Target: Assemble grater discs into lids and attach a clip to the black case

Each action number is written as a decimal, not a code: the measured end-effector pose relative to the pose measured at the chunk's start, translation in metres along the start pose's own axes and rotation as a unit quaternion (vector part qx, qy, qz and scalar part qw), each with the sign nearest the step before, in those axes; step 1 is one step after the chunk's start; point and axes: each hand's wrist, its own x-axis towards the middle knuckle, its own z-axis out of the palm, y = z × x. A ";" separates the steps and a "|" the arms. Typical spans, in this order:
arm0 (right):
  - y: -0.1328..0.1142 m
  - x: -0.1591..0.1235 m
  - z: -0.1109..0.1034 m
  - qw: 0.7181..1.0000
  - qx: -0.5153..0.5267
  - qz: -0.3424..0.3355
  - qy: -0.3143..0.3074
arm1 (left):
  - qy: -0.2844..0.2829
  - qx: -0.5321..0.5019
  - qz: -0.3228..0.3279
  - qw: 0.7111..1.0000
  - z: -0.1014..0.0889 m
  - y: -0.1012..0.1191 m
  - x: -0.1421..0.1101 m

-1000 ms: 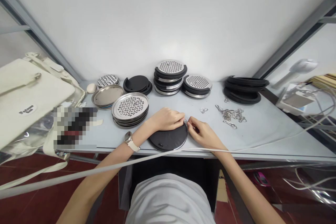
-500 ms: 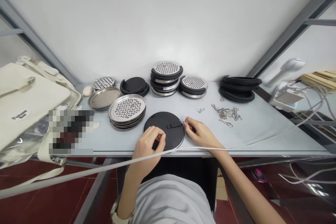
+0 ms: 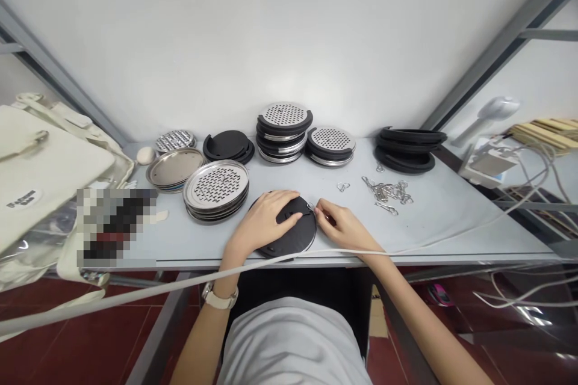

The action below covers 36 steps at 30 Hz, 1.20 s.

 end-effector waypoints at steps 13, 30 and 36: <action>0.001 0.000 0.000 1.000 -0.002 0.001 -0.001 | -0.032 0.007 0.012 0.999 -0.006 -0.005 -0.001; 0.000 0.001 -0.001 1.000 -0.015 0.000 -0.011 | 0.017 -0.012 -0.036 0.999 -0.001 -0.004 -0.016; -0.001 0.002 -0.001 1.000 -0.016 -0.001 -0.011 | 0.037 -0.038 -0.044 0.998 -0.002 -0.004 -0.016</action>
